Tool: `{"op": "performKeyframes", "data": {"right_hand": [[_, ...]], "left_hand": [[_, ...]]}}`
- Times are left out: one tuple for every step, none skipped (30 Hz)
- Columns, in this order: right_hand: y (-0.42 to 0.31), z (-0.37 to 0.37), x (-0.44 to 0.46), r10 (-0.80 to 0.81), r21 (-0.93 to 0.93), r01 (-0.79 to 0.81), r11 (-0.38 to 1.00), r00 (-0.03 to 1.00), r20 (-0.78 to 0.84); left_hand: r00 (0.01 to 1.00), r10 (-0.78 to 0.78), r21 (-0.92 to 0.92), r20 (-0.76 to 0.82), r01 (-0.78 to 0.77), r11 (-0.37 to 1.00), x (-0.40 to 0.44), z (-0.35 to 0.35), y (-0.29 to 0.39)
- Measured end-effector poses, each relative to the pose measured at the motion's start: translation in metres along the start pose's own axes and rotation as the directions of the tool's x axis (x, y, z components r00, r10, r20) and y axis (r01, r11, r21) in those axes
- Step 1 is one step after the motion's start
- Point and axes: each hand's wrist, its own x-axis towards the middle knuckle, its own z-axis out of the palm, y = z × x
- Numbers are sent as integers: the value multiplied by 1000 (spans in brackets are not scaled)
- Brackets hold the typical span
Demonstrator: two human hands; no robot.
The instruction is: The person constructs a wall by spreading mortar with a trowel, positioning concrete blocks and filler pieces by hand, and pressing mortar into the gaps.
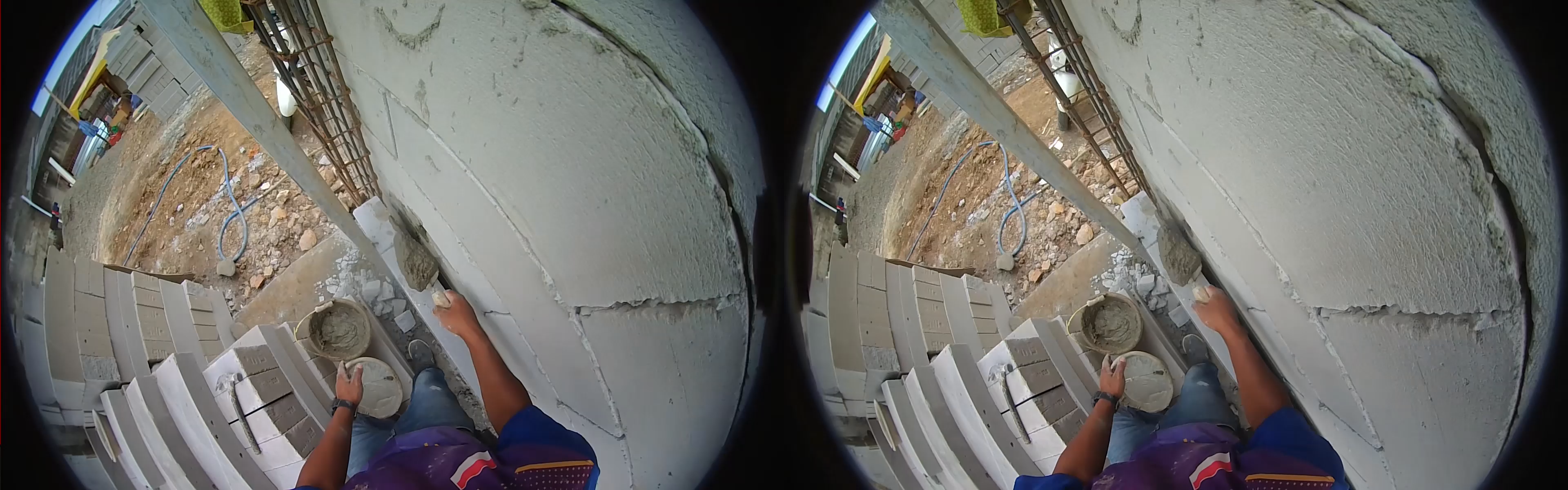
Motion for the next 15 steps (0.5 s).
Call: {"op": "performKeyframes", "data": {"right_hand": [[-3,0,16,37,187,-53,981,996,86],[-5,1,33,74,357,-132,925,982,171],[-11,1,45,87,538,-218,814,962,257],[-17,2,57,82,682,-309,662,935,344],[-24,4,71,101,718,-364,593,919,382],[-30,6,87,118,748,-417,517,900,421],[-34,8,101,133,769,-469,434,878,460],[-37,9,114,135,757,-497,425,861,490],[-39,10,124,134,756,-501,421,859,494],[-40,11,132,134,755,-506,416,856,500],[-39,13,136,139,752,-515,411,851,506],[-37,16,135,129,747,-480,460,869,479],[-35,18,132,118,740,-442,507,886,449],[-35,18,132,100,733,-398,552,904,415],[-34,18,131,95,743,-412,527,897,431]], "left_hand": [[999,25,15,27,-25,1000,0,6,11],[997,48,28,52,-49,998,0,11,20],[995,67,42,79,-70,997,-2,16,30],[982,-13,60,190,2,998,-9,11,63],[980,32,68,196,-46,997,-9,20,70],[976,76,79,202,-94,992,-8,29,75],[970,120,91,210,-141,986,-7,37,77],[956,224,70,189,-241,968,-6,45,81],[953,213,67,215,-232,970,-7,49,83],[950,201,64,240,-222,973,-14,44,103],[945,186,60,270,-210,976,-20,42,113],[946,172,63,273,-196,979,-21,46,108],[945,152,50,289,-173,984,-25,48,102],[943,137,38,302,-156,987,-26,48,97],[942,120,27,315,-136,990,-29,47,91]]}}
